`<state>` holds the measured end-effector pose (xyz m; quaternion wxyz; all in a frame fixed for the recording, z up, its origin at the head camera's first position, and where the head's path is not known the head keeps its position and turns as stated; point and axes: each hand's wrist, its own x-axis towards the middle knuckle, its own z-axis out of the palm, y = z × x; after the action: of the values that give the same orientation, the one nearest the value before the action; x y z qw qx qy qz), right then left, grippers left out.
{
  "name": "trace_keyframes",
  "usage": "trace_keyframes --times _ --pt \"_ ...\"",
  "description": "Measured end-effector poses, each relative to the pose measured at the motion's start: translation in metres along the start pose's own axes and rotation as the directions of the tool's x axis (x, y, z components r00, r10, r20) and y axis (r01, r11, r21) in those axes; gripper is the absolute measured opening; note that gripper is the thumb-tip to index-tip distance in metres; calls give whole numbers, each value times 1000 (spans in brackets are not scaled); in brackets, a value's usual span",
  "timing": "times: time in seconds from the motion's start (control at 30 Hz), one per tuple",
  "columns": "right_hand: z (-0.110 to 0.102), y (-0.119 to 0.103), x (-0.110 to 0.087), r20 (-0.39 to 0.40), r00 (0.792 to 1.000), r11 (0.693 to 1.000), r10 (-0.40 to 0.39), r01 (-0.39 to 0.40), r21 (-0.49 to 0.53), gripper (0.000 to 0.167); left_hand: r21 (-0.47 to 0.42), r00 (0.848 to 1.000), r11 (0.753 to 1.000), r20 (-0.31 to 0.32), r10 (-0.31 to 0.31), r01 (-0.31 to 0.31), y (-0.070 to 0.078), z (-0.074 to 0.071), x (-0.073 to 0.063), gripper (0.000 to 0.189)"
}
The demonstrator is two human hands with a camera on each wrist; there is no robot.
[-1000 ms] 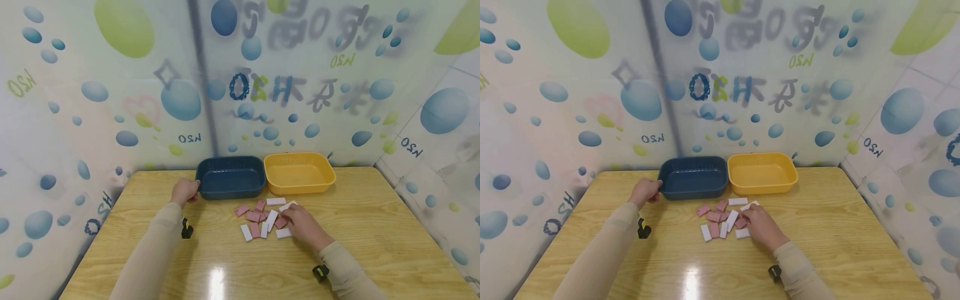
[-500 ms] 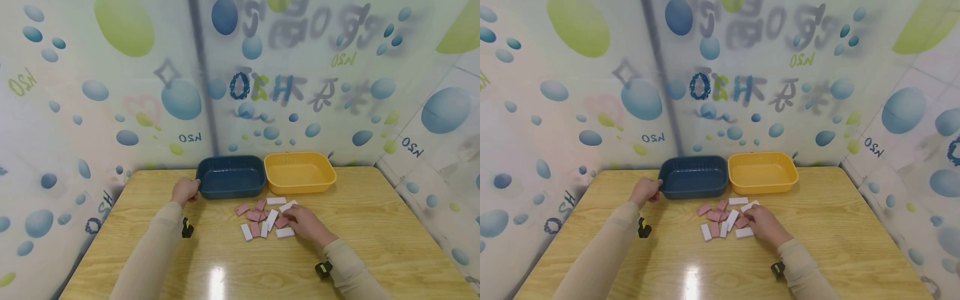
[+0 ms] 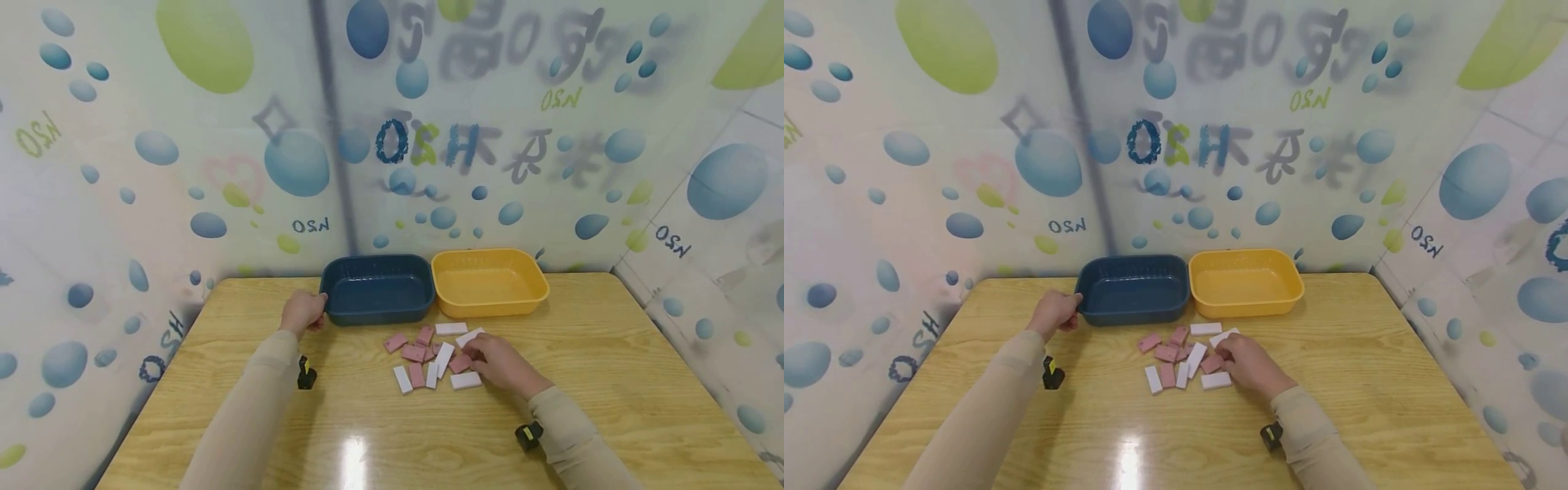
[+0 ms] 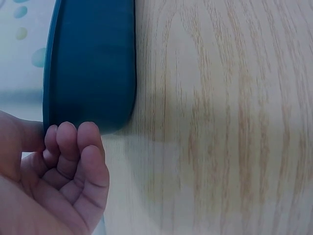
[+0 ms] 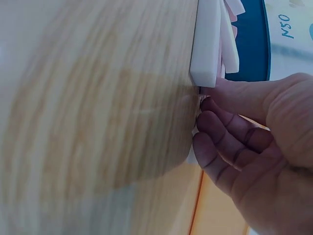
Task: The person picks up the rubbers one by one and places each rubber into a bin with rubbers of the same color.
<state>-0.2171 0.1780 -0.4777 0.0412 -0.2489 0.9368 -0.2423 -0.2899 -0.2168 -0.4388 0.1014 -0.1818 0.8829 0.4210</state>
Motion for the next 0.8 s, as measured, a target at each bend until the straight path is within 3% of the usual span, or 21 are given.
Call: trace_keyframes --times 0.17,0.4,0.8 --pt "0 0 -1 -8 1000 1000 29 -29 11 12 7 1000 1000 -2 -1 1 0 0 0 41" --pt "-2 -3 -4 -19 996 995 83 -81 64 22 10 1000 1000 -6 0 0 0 -1 -1 42" --pt "-6 -6 -6 -23 995 989 102 -99 111 7 -7 1000 1000 2 11 -11 -1 -1 -2 42"
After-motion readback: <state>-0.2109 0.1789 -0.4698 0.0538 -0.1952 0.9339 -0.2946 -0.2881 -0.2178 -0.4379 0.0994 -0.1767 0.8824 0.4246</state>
